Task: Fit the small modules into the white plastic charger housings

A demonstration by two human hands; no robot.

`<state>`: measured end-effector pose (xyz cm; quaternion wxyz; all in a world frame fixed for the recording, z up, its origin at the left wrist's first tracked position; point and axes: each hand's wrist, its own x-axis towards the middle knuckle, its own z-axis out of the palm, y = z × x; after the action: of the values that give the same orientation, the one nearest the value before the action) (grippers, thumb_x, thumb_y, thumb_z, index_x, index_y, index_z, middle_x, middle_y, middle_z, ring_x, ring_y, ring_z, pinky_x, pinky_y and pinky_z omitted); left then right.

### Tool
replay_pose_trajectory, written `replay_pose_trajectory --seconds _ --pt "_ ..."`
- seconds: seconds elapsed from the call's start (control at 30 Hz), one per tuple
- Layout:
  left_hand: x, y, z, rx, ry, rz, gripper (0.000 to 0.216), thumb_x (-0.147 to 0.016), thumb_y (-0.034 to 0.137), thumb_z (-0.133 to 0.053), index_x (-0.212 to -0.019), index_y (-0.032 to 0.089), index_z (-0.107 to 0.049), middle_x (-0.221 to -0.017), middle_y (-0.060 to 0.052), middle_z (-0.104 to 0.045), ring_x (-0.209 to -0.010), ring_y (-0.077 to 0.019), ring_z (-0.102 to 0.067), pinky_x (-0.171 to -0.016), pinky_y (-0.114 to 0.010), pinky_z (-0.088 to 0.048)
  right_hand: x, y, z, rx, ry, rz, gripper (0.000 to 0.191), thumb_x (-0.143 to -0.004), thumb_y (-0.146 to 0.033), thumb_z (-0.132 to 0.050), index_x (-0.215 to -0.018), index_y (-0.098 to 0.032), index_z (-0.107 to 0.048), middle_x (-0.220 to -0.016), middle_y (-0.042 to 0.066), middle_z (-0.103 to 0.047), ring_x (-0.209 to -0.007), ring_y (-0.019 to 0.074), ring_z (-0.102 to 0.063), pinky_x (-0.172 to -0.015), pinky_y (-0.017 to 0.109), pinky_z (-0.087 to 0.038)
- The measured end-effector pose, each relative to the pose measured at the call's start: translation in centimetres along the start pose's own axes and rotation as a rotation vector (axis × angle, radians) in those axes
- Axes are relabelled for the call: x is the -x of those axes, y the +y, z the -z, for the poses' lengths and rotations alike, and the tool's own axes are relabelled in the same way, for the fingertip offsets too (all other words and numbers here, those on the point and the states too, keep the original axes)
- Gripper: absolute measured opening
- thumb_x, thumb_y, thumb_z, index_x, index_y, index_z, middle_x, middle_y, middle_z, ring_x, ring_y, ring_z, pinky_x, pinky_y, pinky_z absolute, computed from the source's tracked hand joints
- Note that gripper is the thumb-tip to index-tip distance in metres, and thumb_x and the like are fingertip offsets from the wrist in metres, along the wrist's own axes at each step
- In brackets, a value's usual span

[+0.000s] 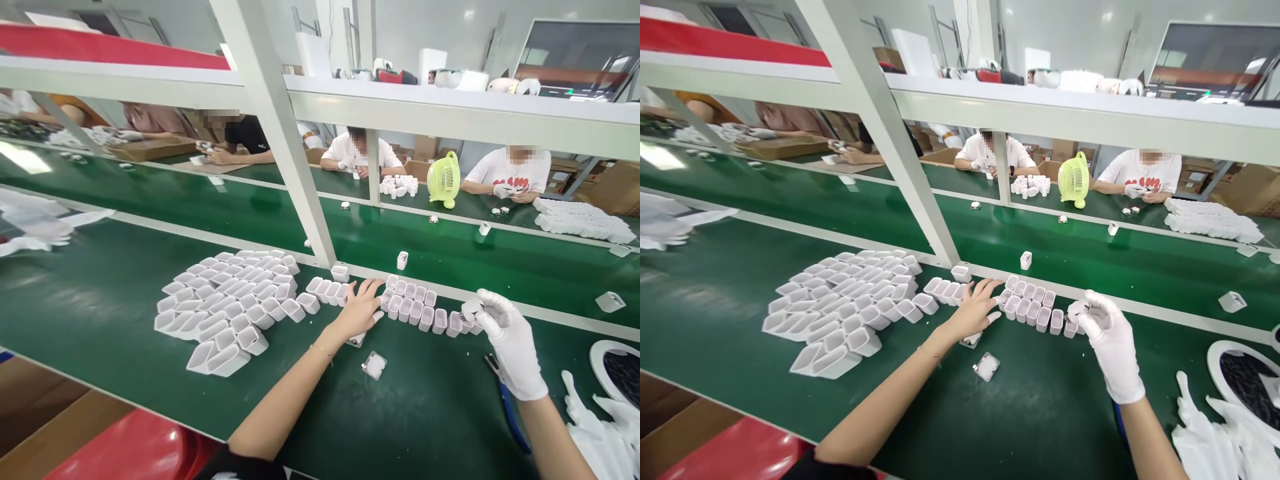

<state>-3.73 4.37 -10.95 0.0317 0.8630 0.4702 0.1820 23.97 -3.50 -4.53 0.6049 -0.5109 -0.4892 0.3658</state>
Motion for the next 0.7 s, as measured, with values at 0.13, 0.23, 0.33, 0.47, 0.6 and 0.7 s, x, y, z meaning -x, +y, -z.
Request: replay_pose_trajectory --seconds 0.13,0.23,0.33,0.47,0.6,0.7 --pt "0.0 1.1 1.0 0.085 0.009 -0.073 0.010 -0.083 0.011 -0.051 -0.083 0.014 -0.060 -0.134 -0.017 -0.047 -0.128 -0.0336 -0.043 -0.102 -0.054 -0.040 0.6 -0.8 -1.1 -0.208 -0.054 0.040 0.032 -0.072 -0.037 -0.078 -0.098 -0.021 -0.069 -0.073 0.002 -0.069 -0.065 0.0179 -0.064 -0.061 0.035 -0.055" --pt "0.9 3.9 3.9 0.332 0.004 -0.190 0.013 -0.091 0.016 -0.043 -0.099 0.018 -0.054 -0.133 -0.013 -0.048 -0.113 -0.0216 -0.057 -0.090 -0.035 -0.051 1.1 -1.7 -2.1 -0.279 -0.140 0.075 0.028 -0.072 -0.038 -0.079 -0.096 -0.024 -0.073 -0.079 0.003 -0.071 -0.063 0.0176 -0.065 -0.060 0.036 -0.057" --pt "1.0 6.5 7.2 0.505 0.080 -0.275 0.021 -0.086 0.013 -0.049 -0.106 0.021 -0.046 -0.120 -0.009 -0.057 -0.101 -0.0186 -0.062 -0.084 -0.031 -0.052 1.6 -2.9 -3.1 -0.287 -0.177 0.148 0.029 -0.075 -0.039 -0.077 -0.101 -0.027 -0.073 -0.090 0.005 -0.071 -0.065 0.0176 -0.066 -0.058 0.035 -0.059" --pt "0.1 8.0 9.7 0.560 0.174 -0.338 0.048 -0.080 0.011 -0.059 -0.122 0.022 -0.039 -0.111 -0.006 -0.061 -0.100 -0.0186 -0.061 -0.087 -0.031 -0.052 1.9 -3.9 -3.7 -0.195 -0.181 0.348 0.033 -0.077 -0.041 -0.074 -0.107 -0.029 -0.071 -0.103 0.007 -0.068 -0.083 0.0224 -0.067 -0.062 0.035 -0.060" --pt "-0.5 8.1 10.4 0.470 0.183 -0.473 0.051 -0.084 0.011 -0.060 -0.128 0.022 -0.038 -0.109 -0.007 -0.063 -0.105 -0.0206 -0.059 -0.092 -0.036 -0.050 1.3 -3.8 -3.3 -0.057 -0.194 0.612 0.038 -0.080 -0.040 -0.072 -0.115 -0.029 -0.068 -0.105 0.008 -0.069 -0.096 0.0255 -0.065 -0.079 0.042 -0.058" --pt "-0.5 8.2 10.6 0.439 0.182 -0.508 0.052 -0.087 0.011 -0.058 -0.133 0.021 -0.035 -0.110 -0.009 -0.063 -0.102 -0.0197 -0.061 -0.088 -0.033 -0.052 0.8 -3.7 -3.1 0.019 -0.242 0.707 0.044 -0.081 -0.040 -0.071 -0.122 -0.029 -0.064 -0.108 0.008 -0.069 -0.097 0.0257 -0.066 -0.079 0.040 -0.058"
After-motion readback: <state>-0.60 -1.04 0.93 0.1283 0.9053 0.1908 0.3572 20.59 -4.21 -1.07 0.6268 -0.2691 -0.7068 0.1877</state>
